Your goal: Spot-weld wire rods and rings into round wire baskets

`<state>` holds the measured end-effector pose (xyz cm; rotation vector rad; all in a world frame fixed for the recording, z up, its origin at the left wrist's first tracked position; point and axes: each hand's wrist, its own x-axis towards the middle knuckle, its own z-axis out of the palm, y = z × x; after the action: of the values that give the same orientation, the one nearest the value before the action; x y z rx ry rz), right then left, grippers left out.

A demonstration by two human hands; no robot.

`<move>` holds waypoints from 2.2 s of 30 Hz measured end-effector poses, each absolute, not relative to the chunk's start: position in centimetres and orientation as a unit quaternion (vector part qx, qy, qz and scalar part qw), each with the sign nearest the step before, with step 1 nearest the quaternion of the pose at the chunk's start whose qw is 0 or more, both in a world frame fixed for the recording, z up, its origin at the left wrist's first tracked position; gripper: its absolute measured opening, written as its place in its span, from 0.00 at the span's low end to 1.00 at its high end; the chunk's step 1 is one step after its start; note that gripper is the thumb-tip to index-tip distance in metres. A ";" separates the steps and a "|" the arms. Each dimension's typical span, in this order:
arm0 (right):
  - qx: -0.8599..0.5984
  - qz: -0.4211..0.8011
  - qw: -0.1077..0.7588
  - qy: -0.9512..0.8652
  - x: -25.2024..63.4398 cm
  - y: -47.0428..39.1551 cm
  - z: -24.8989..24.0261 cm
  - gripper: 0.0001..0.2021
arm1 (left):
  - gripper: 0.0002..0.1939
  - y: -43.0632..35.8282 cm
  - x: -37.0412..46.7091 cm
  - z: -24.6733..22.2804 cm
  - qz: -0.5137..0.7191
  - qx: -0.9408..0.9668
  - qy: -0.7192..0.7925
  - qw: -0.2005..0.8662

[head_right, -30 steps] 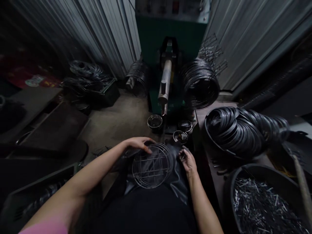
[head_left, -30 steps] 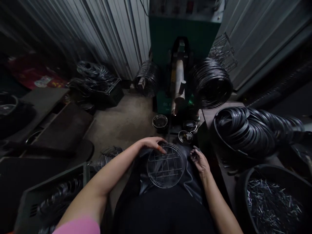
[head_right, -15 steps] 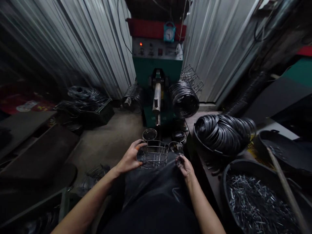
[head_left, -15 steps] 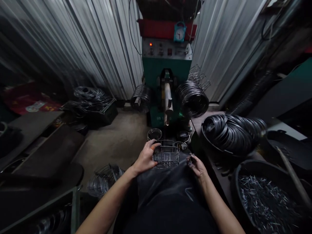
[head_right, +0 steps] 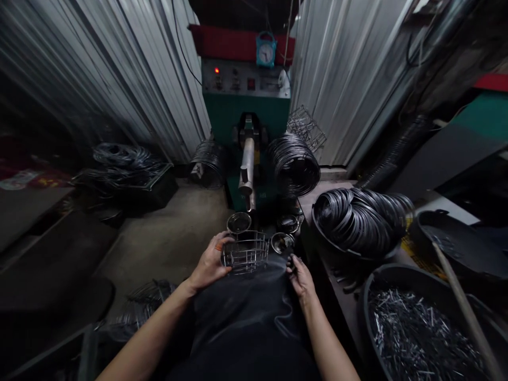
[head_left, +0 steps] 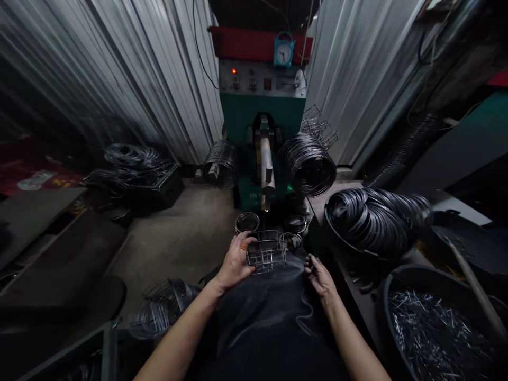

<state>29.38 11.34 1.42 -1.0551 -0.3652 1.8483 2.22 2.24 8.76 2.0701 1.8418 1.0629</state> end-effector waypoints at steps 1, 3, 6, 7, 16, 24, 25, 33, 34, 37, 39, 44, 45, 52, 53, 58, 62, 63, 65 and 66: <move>-0.437 0.750 0.471 -0.157 29.3 11.5 1.5 0.11 | 0.30 2.1 2.1 8.5 0.359 0.692 0.619 0.092; -0.451 0.745 0.461 -0.170 29.2 11.8 1.5 0.12 | 0.24 1.9 1.7 8.1 0.351 0.695 0.619 0.105; -0.472 0.709 0.477 -0.218 29.0 11.7 1.0 0.15 | 0.19 1.6 1.3 8.0 0.313 0.719 0.609 0.119; -0.478 0.678 0.498 -0.252 29.0 11.4 0.7 0.16 | 0.18 1.5 1.3 8.0 0.302 0.725 0.607 0.121; -0.535 0.519 0.502 -0.439 29.7 8.8 -2.0 0.14 | 0.20 1.3 0.7 8.0 0.290 0.732 0.611 0.086; -0.461 0.709 0.519 -0.128 32.1 12.0 -0.3 0.10 | 0.18 1.3 1.0 8.4 0.281 0.757 0.591 -0.004; -0.452 0.708 0.522 -0.147 32.0 11.9 -0.1 0.10 | 0.18 1.3 1.1 8.4 0.280 0.756 0.591 -0.009; -0.540 0.457 0.420 -0.568 31.0 9.2 -1.3 0.12 | 0.18 0.8 1.3 8.6 0.300 0.747 0.593 -0.004; -0.526 0.438 0.388 -0.617 31.0 9.0 -1.1 0.12 | 0.19 0.8 1.3 8.6 0.302 0.743 0.598 0.006; -0.482 0.418 0.316 -0.702 30.6 8.5 1.5 0.12 | 0.27 0.7 1.2 8.6 0.297 0.735 0.609 0.038; -0.451 0.416 0.273 -0.741 29.9 8.3 4.7 0.13 | 0.30 0.8 1.2 8.6 0.288 0.733 0.614 0.055; -0.393 0.342 0.135 -0.843 26.0 8.6 12.1 0.19 | 0.31 1.0 1.7 8.3 0.280 0.719 0.632 0.070; -0.392 0.322 0.117 -0.854 25.0 8.8 12.8 0.19 | 0.31 1.0 1.8 8.2 0.282 0.715 0.636 0.067; -0.439 0.309 0.179 -0.825 20.0 8.9 11.7 0.10 | 0.31 1.3 2.0 8.3 0.288 0.701 0.652 0.029; -0.445 0.319 0.202 -0.812 19.8 8.7 11.4 0.08 | 0.31 1.3 1.9 8.4 0.285 0.700 0.654 0.023; -0.445 0.439 0.233 -0.745 20.3 9.2 10.4 0.09 | 0.30 1.2 1.5 8.5 0.263 0.736 0.623 0.036; -0.478 0.423 0.265 -0.722 20.4 9.2 9.8 0.09 | 0.31 1.2 2.4 8.0 0.262 0.748 0.607 0.049; -0.486 0.400 0.284 -0.723 20.2 8.8 9.5 0.08 | 0.31 1.3 2.7 7.9 0.267 0.746 0.609 0.047; -0.491 0.364 0.315 -0.727 19.8 7.9 8.9 0.05 | 0.30 1.4 3.2 7.7 0.279 0.737 0.614 0.045; -0.485 0.356 0.323 -0.731 19.7 7.4 8.7 0.03 | 0.30 1.4 3.4 7.7 0.284 0.734 0.615 0.047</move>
<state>19.71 7.43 8.70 -1.2724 -1.9187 0.9338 3.38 1.40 7.66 2.2379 1.8772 0.8677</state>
